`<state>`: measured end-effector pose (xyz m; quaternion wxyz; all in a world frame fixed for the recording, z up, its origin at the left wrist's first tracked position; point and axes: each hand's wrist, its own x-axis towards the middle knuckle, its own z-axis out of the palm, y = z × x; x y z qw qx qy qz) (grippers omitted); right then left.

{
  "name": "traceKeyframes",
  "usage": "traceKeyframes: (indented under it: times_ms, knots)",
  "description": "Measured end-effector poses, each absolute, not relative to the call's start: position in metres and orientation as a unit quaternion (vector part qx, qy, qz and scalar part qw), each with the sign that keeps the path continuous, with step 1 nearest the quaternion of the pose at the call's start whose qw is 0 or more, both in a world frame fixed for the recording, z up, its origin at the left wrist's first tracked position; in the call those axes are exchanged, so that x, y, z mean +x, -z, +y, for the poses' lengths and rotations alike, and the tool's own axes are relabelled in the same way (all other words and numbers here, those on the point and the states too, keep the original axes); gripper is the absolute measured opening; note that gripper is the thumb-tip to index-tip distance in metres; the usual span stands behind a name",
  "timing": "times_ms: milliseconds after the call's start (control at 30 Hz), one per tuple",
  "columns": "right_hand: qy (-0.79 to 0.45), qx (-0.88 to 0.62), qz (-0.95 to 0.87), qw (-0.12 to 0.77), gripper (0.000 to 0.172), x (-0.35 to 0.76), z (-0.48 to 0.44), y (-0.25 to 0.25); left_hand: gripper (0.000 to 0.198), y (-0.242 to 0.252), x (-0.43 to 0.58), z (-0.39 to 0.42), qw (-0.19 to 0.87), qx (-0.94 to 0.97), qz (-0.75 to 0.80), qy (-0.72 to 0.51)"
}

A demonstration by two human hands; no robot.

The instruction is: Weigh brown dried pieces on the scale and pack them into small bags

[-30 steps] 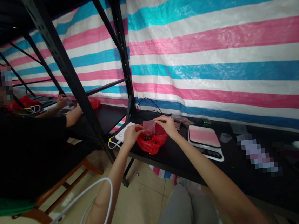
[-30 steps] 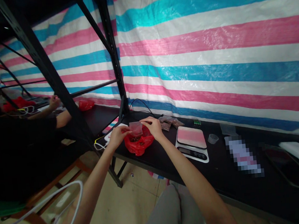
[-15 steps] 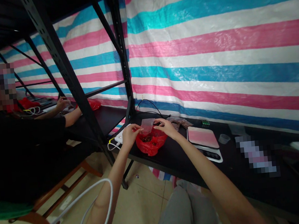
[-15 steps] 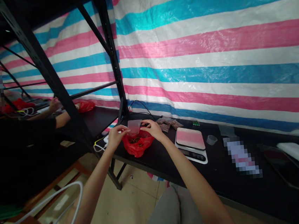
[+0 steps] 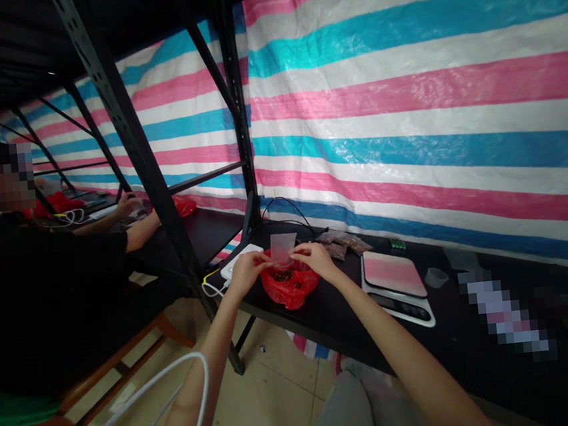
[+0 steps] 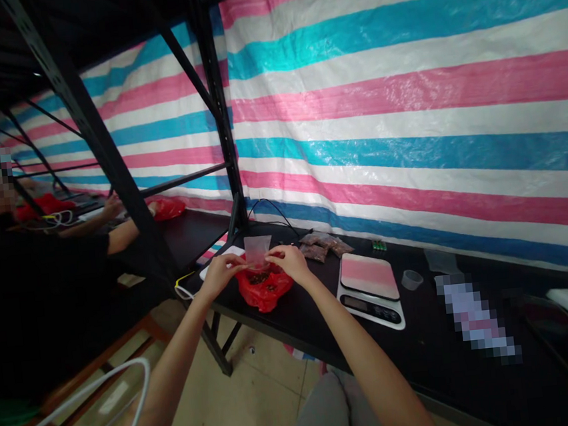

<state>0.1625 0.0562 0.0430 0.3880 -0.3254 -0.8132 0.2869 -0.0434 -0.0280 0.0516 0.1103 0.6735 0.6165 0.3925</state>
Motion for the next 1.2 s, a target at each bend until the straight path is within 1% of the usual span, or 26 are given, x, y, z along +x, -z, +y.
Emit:
traceKeyframes:
  times_ms: [200,367,467,633,800,867,933,967,1033,1067,1100,1200]
  knots:
    - [-0.289,-0.324,-0.807,0.402,0.013,0.159,0.06,-0.041,0.017,-0.055,-0.045,-0.03,0.091,0.667,0.618,-0.406]
    - [-0.248,-0.327,-0.825,0.389,0.011,0.155,0.055,-0.043,0.015,-0.059,-0.045,-0.031,0.078,0.659,0.625,-0.41]
    - [-0.244,-0.34,-0.816,0.399,0.011,0.153,0.052,-0.041,0.016,-0.058,-0.043,-0.033,0.062,0.644,0.636,-0.421]
    - [-0.242,-0.335,-0.822,0.392,0.012,0.152,0.049,-0.036,0.017,-0.055,-0.041,-0.034,0.085,0.659,0.619,-0.419]
    - [-0.283,-0.339,-0.787,0.43,0.012,0.155,0.049,-0.037,0.016,-0.053,-0.037,-0.034,0.085,0.662,0.613,-0.423]
    - [-0.302,-0.33,-0.787,0.425,0.012,0.154,0.049,-0.04,0.016,-0.052,-0.034,-0.033,0.086,0.668,0.6,-0.432]
    - [-0.306,-0.321,-0.793,0.418,0.012,0.154,0.048,-0.042,0.016,-0.05,-0.033,-0.033,0.074,0.651,0.595,-0.466]
    - [-0.307,-0.319,-0.794,0.417,0.013,0.154,0.048,-0.042,0.018,-0.049,-0.033,-0.033,0.064,0.634,0.597,-0.487]
    - [-0.315,-0.316,-0.792,0.418,0.015,0.155,0.049,-0.043,0.029,-0.048,-0.034,-0.032,0.054,0.617,0.595,-0.513]
    - [-0.323,-0.312,-0.79,0.418,0.016,0.156,0.049,-0.042,0.033,-0.047,-0.035,-0.031,0.058,0.623,0.588,-0.512]
    - [-0.332,-0.306,-0.789,0.417,0.016,0.158,0.049,-0.042,0.033,-0.047,-0.036,-0.031,0.067,0.639,0.579,-0.503]
    - [-0.353,-0.285,-0.788,0.416,0.019,0.165,0.048,-0.041,0.019,-0.048,-0.033,-0.03,0.101,0.677,0.56,-0.466]
